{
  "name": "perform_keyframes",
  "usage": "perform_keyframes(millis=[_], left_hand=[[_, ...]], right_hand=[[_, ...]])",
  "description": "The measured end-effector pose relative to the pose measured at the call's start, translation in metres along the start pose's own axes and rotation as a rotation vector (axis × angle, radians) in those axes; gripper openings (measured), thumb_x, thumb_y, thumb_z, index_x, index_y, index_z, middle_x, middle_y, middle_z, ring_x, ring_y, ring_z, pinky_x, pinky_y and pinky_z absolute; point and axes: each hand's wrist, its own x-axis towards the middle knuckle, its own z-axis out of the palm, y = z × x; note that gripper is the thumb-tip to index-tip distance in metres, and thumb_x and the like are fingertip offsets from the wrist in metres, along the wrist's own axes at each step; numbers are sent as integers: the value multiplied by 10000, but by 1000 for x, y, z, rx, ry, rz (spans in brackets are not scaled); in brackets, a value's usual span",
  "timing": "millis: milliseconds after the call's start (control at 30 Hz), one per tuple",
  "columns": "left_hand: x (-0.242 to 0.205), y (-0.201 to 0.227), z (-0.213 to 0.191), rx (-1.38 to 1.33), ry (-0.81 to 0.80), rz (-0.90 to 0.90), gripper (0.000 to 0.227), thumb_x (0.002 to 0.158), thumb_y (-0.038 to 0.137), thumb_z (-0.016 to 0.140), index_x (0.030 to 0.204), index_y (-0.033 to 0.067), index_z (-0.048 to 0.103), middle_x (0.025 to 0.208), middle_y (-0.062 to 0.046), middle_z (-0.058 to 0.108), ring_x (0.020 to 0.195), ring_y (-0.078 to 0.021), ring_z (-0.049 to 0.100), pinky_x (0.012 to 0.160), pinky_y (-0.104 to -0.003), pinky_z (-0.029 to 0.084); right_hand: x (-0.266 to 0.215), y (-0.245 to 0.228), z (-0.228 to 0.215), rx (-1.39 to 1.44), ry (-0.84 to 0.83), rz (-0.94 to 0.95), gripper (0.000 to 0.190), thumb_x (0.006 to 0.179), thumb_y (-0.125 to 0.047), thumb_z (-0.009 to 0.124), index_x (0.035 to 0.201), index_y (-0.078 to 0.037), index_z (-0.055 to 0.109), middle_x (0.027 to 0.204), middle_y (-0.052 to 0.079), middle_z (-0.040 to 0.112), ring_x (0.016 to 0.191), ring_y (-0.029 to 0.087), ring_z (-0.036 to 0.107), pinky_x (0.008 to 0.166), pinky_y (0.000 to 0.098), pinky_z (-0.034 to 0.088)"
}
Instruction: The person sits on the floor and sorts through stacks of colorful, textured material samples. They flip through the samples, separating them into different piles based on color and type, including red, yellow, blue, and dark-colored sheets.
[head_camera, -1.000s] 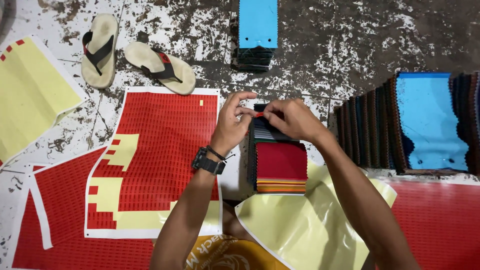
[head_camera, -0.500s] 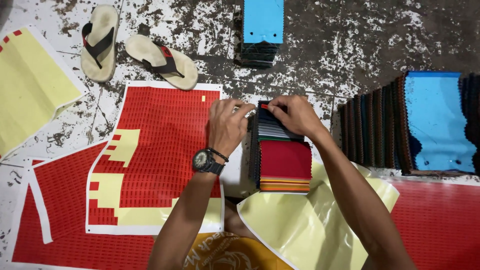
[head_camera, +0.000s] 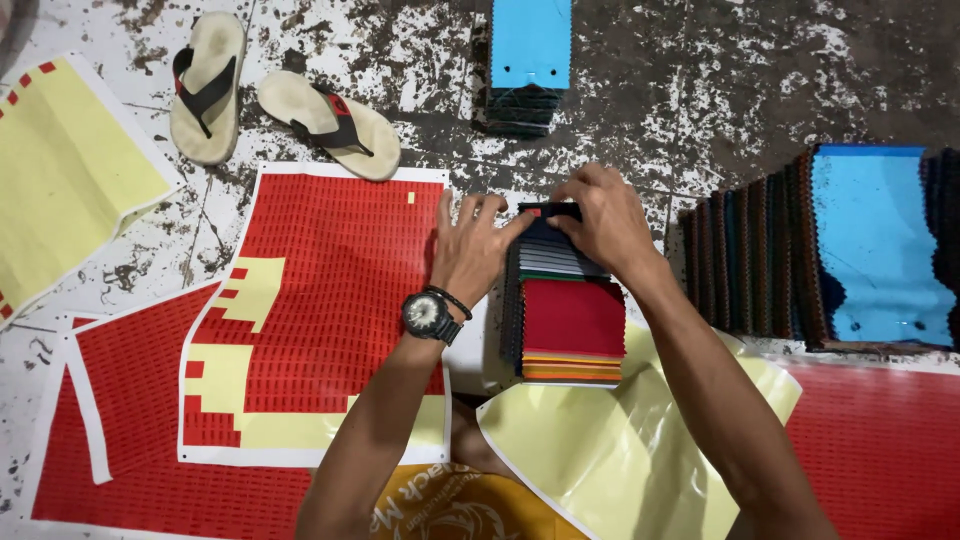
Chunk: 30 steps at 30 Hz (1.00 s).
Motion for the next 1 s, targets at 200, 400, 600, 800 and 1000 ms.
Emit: perform_keyframes(millis=[200,400,600,800,1000], left_hand=[[5,-5,-15,-710,129,-239,470,852,-56,446,1228,139,650,1235,-121,543,1207,-418,588,1020,-638,473],[8,-8,-28,-1056,262,-407,480,809,-165,467,1199,32,666,1261,-168,546,1091,-366,695,953,-448,589],[20,-1,-42,-1477,180,-540,485,859,-155,464,1301,17,562,1316,-199,507,1032,-314,714,921,-404,616],[29,10,-31,-1519,98,-448,519,818,-141,474,1304,15,563,1298,-183,553,1015,-299,730,831,-363,648],[35,15,-34,-1487,73,-454,528,797,-134,451,1287,9,589,1280,-216,583,1029,-332,723,825,-422,658]], right_hand=[[-10,27,33,-118,268,-265,147,955,-303,710,822,-242,696,815,-31,632,835,234,675,682,378,550],[-15,11,13,-126,442,-444,259,925,-165,698,680,-164,616,851,-32,628,782,201,608,639,325,526],[-18,-54,-89,497,-336,-85,217,882,-46,715,1078,42,746,956,278,769,890,438,755,808,509,609],[-13,-42,-67,610,-209,-94,141,916,-107,717,1009,-18,775,847,184,790,810,350,767,737,457,591],[-11,-37,-62,579,-258,-96,116,922,-113,712,969,-35,784,797,152,790,706,299,745,683,414,581]])
